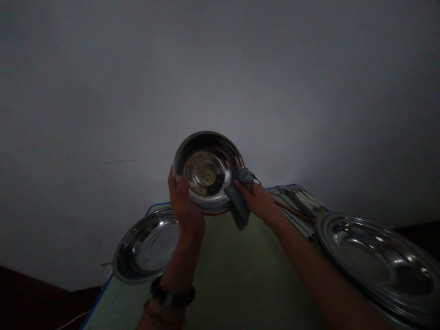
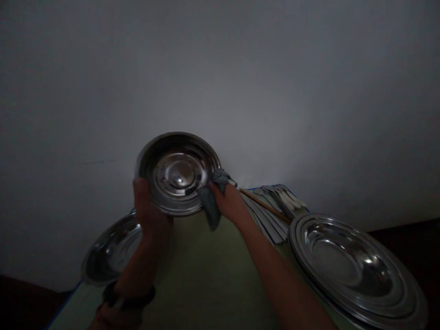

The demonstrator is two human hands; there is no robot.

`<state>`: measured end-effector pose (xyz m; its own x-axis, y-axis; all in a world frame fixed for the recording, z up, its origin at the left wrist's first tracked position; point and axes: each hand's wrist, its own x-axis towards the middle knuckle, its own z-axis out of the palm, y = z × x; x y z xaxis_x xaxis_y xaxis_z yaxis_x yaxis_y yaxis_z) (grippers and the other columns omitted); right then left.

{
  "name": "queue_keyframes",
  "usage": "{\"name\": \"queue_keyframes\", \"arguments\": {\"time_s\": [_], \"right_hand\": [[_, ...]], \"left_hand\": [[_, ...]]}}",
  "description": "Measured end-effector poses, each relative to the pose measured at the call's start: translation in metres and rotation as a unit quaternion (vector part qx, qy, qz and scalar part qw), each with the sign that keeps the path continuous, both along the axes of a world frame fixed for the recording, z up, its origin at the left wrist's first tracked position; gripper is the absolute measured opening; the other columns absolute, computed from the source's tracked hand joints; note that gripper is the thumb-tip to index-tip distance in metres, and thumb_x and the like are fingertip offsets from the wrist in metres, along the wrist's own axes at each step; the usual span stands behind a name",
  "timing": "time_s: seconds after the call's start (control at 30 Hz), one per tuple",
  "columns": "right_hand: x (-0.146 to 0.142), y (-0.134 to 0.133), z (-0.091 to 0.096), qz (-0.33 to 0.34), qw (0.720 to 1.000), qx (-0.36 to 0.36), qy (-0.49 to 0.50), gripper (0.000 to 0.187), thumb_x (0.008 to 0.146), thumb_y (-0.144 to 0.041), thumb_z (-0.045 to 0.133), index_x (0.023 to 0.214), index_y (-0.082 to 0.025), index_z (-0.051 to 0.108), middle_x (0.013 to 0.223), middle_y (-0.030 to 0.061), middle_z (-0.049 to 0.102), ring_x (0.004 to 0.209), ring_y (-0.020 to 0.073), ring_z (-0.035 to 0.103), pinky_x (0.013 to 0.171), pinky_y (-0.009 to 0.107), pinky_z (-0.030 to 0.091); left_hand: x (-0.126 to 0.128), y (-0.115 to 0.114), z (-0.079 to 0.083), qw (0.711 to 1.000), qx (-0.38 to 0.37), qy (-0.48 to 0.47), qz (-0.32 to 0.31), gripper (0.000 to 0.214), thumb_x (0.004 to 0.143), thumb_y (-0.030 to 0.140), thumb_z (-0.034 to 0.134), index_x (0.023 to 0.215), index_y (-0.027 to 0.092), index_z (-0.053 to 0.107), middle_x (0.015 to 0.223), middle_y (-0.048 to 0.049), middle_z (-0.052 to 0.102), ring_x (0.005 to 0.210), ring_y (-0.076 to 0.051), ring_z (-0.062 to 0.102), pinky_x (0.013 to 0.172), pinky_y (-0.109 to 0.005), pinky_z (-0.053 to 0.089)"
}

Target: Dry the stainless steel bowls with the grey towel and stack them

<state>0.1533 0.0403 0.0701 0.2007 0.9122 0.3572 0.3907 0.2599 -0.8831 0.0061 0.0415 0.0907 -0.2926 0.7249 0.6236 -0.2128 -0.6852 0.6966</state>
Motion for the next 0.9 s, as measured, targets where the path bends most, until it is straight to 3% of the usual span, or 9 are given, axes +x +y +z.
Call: {"name": "queue_keyframes", "arguments": {"time_s": [0.07, 0.13, 0.27, 0.4, 0.5, 0.67, 0.9], "right_hand": [[0.014, -0.001, 0.008, -0.052, 0.998, 0.028, -0.031, 0.032, 0.083, -0.048, 0.052, 0.076, -0.02, 0.067, 0.08, 0.0093, 0.071, 0.089, 0.0292, 0.067, 0.085, 0.045, 0.048], [0.025, -0.002, 0.015, -0.059, 0.997, 0.046, 0.037, 0.033, 0.084, -0.05, 0.052, 0.084, -0.021, 0.068, 0.086, 0.0092, 0.072, 0.092, 0.0289, 0.067, 0.086, 0.045, 0.049], [0.029, -0.002, 0.026, 0.035, 0.975, 0.038, 0.218, 0.049, 0.085, -0.061, 0.044, 0.111, -0.025, 0.064, 0.102, 0.0084, 0.071, 0.099, 0.0266, 0.066, 0.086, 0.043, 0.052], [0.018, -0.001, 0.028, 0.069, 0.969, 0.043, 0.235, 0.059, 0.086, -0.066, 0.035, 0.125, -0.027, 0.055, 0.113, 0.0077, 0.068, 0.106, 0.0245, 0.063, 0.085, 0.041, 0.053], [0.006, -0.006, 0.029, 0.058, 0.965, 0.059, 0.251, 0.058, 0.087, -0.064, 0.034, 0.125, -0.026, 0.055, 0.12, 0.008, 0.065, 0.108, 0.0235, 0.062, 0.086, 0.04, 0.052], [-0.005, -0.014, 0.032, -0.08, 0.967, 0.009, 0.242, 0.051, 0.087, -0.054, 0.039, 0.118, -0.02, 0.058, 0.123, 0.0117, 0.061, 0.111, 0.0265, 0.059, 0.089, 0.042, 0.05], [0.013, -0.011, 0.033, -0.045, 0.966, -0.004, 0.254, 0.027, 0.083, -0.035, 0.044, 0.09, -0.021, 0.065, 0.096, 0.005, 0.071, 0.088, 0.0222, 0.065, 0.071, 0.034, 0.053]], "left_hand": [[-0.007, 0.004, 0.003, 1.0, -0.007, -0.015, 0.007, 0.047, 0.093, 0.05, 0.038, 0.133, 0.026, 0.048, 0.14, -0.0025, 0.05, 0.134, -0.022, 0.04, 0.112, -0.039, 0.03], [-0.013, 0.007, 0.006, 1.0, -0.001, -0.016, 0.021, 0.043, 0.093, 0.049, 0.041, 0.128, 0.027, 0.052, 0.135, -0.0016, 0.054, 0.131, -0.021, 0.043, 0.111, -0.038, 0.031], [-0.019, 0.008, 0.009, 0.998, 0.008, 0.024, 0.059, 0.039, 0.092, 0.046, 0.043, 0.124, 0.027, 0.056, 0.133, -0.0025, 0.054, 0.13, -0.022, 0.044, 0.11, -0.038, 0.032], [-0.016, 0.005, 0.009, 0.995, 0.027, 0.07, 0.062, 0.041, 0.094, 0.046, 0.042, 0.129, 0.028, 0.052, 0.135, -0.0036, 0.053, 0.128, -0.022, 0.045, 0.109, -0.04, 0.033], [-0.007, 0.0, 0.007, 0.993, 0.045, 0.099, 0.035, 0.043, 0.094, 0.047, 0.039, 0.133, 0.029, 0.048, 0.14, -0.004, 0.048, 0.132, -0.022, 0.041, 0.112, -0.042, 0.03], [0.005, -0.01, 0.004, 0.991, 0.021, 0.132, -0.007, 0.044, 0.093, 0.048, 0.042, 0.134, 0.033, 0.046, 0.143, -0.0036, 0.046, 0.135, -0.025, 0.037, 0.114, -0.045, 0.025], [-0.003, -0.006, 0.005, 0.988, 0.014, 0.156, -0.003, 0.043, 0.092, 0.047, 0.045, 0.132, 0.031, 0.05, 0.139, -0.0043, 0.049, 0.131, -0.025, 0.041, 0.111, -0.044, 0.029]]}}
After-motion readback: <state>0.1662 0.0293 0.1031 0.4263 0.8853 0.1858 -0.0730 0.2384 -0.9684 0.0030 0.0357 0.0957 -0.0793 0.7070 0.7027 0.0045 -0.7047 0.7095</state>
